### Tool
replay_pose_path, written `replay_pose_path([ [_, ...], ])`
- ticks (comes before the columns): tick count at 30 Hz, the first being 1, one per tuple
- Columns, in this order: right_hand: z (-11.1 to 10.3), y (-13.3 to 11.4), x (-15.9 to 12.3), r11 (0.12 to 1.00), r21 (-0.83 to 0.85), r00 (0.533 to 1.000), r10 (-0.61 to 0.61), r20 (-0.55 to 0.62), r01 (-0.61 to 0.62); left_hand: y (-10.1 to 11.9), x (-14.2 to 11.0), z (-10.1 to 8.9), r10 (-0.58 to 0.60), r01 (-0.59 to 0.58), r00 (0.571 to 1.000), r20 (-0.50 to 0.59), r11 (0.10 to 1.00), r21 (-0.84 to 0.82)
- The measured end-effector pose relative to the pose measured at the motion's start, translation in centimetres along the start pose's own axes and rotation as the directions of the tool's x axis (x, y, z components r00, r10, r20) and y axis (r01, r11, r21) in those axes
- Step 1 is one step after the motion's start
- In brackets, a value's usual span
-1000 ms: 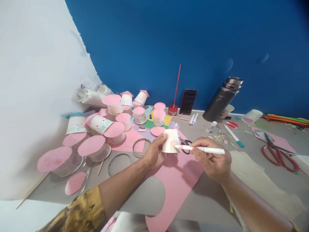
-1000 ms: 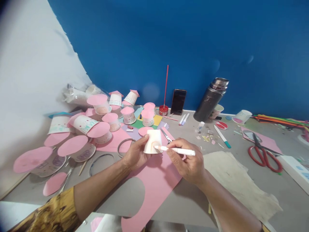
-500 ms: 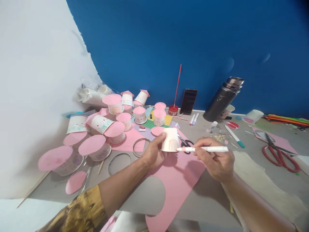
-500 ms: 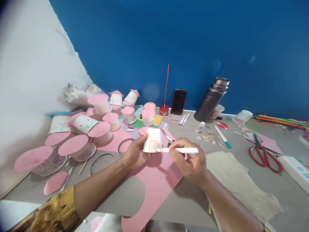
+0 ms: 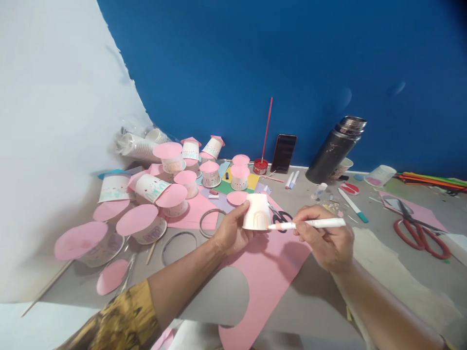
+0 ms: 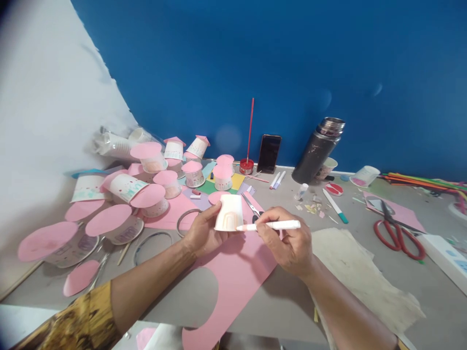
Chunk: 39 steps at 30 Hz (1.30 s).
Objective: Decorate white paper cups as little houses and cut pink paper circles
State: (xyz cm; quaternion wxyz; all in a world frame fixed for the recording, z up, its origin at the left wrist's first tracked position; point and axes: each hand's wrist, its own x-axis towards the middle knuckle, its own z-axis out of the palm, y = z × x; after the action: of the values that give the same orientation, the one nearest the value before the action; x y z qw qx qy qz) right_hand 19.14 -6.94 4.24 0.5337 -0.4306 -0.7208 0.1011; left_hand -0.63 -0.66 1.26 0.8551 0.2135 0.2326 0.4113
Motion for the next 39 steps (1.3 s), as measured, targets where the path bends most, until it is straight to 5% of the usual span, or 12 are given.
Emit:
replay_pose_path([
  [8, 0.15, -0.23, 0.03, 1.0, 0.005, 1.0, -0.025, -0.006, 0.025, -0.1, -0.12, 0.46, 0.007, -0.004, 0.995, -0.101, 1.0, 0.03],
  [39, 0.53, -0.26, -0.02, 0.997, -0.038, 0.997, -0.063, 0.044, 0.065, -0.99, 0.14, -0.26, 0.154, -0.147, 0.987, -0.037, 0.979, 0.138],
])
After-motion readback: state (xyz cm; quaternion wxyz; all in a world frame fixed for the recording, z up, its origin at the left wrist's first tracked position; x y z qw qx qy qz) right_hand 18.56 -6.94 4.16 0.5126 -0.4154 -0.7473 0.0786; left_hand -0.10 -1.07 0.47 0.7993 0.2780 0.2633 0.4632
